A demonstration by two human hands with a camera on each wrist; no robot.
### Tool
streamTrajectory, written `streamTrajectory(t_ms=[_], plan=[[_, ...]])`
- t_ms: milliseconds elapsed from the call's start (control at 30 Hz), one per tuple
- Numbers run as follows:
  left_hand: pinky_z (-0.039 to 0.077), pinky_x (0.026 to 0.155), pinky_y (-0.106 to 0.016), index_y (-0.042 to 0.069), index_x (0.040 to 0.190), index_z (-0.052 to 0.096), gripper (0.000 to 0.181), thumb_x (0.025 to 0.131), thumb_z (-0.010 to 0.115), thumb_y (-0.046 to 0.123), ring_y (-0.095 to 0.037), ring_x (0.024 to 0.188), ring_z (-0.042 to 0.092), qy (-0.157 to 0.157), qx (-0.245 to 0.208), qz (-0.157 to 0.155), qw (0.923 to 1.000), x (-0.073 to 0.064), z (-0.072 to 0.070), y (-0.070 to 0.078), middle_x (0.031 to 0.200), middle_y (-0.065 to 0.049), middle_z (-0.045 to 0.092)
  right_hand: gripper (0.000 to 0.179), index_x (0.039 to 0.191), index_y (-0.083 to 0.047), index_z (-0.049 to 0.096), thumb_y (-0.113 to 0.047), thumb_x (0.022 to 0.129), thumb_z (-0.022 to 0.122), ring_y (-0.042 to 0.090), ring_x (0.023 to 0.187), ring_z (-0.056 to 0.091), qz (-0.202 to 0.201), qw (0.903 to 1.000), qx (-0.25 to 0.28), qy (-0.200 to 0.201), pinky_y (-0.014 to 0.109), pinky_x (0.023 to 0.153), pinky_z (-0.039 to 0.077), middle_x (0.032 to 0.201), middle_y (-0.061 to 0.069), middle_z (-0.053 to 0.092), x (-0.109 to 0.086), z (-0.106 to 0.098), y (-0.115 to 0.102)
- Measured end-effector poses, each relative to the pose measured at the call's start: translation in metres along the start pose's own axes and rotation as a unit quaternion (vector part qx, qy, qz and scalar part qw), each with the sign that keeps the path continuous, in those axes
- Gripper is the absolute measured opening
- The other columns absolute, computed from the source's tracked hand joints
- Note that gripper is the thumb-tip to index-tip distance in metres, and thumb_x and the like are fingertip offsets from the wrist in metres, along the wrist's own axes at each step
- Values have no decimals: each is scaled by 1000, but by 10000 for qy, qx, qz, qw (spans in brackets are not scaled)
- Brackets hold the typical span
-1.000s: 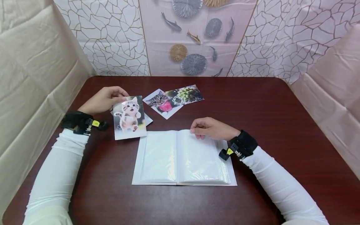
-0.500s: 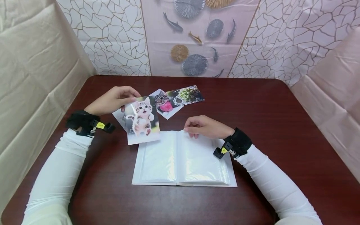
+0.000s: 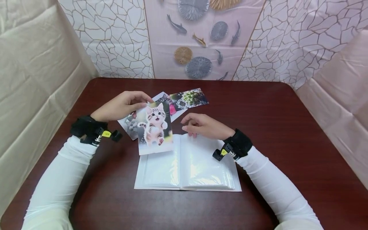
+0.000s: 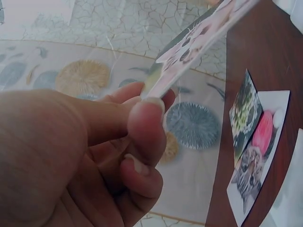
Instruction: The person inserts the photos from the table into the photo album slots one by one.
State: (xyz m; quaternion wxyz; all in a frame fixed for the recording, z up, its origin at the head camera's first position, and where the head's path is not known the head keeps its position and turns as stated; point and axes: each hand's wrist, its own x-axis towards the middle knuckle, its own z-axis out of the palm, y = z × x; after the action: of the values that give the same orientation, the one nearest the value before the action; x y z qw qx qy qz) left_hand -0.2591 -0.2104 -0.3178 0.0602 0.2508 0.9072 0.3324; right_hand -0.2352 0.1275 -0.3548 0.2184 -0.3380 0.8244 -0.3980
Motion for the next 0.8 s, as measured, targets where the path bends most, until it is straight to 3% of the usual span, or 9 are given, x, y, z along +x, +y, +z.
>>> streamTrajectory(t_ms=[167,300,367,467,567,667,800], plan=[[52,60,-28,19,128,66,27,103,59,12,-29,66,61,-101,-258,30,9996,-1,4,6,106,-7,69,41,141,-3,48,-23,106,55,33,81,62,82,9999,103,45,42,82,51,92,21,65,6,2,-13],[53,60,-28,19,128,66,27,103,58,12,-31,68,61,-141,-463,195,9986,-2,5,10,111,-6,69,40,142,-6,48,-24,106,55,31,81,60,108,9999,83,94,37,80,49,90,15,65,12,2,-23],[54,61,-29,19,128,65,26,103,58,11,-27,67,61,-115,-509,286,9982,-2,6,12,113,-5,69,31,133,-7,53,-23,106,54,28,80,58,70,9998,127,115,36,77,47,86,10,62,16,2,-27],[55,63,-30,18,127,65,27,103,58,10,-23,68,61,-42,-550,370,9978,-2,6,13,112,-5,69,15,106,-6,60,-20,106,54,30,77,54,-55,9997,189,164,34,72,44,80,7,57,23,3,-30],[56,66,-31,17,128,65,28,102,58,9,-22,73,62,110,-592,375,9975,-2,5,13,113,-5,68,23,86,-7,56,-19,106,55,39,76,53,-181,9992,224,267,33,68,41,75,10,54,29,3,-34],[56,67,-28,16,129,64,29,102,59,7,-22,78,63,278,-708,406,9963,-4,3,13,117,-5,68,27,81,-8,55,-19,106,54,45,76,52,-312,9985,227,381,32,67,40,72,12,51,33,0,-39],[56,66,-26,16,131,63,30,102,58,6,-23,76,63,457,-914,482,9936,-5,2,12,120,-2,66,28,80,-7,52,-17,106,54,36,67,47,-436,9976,279,468,33,65,36,67,10,46,37,-4,-45]])
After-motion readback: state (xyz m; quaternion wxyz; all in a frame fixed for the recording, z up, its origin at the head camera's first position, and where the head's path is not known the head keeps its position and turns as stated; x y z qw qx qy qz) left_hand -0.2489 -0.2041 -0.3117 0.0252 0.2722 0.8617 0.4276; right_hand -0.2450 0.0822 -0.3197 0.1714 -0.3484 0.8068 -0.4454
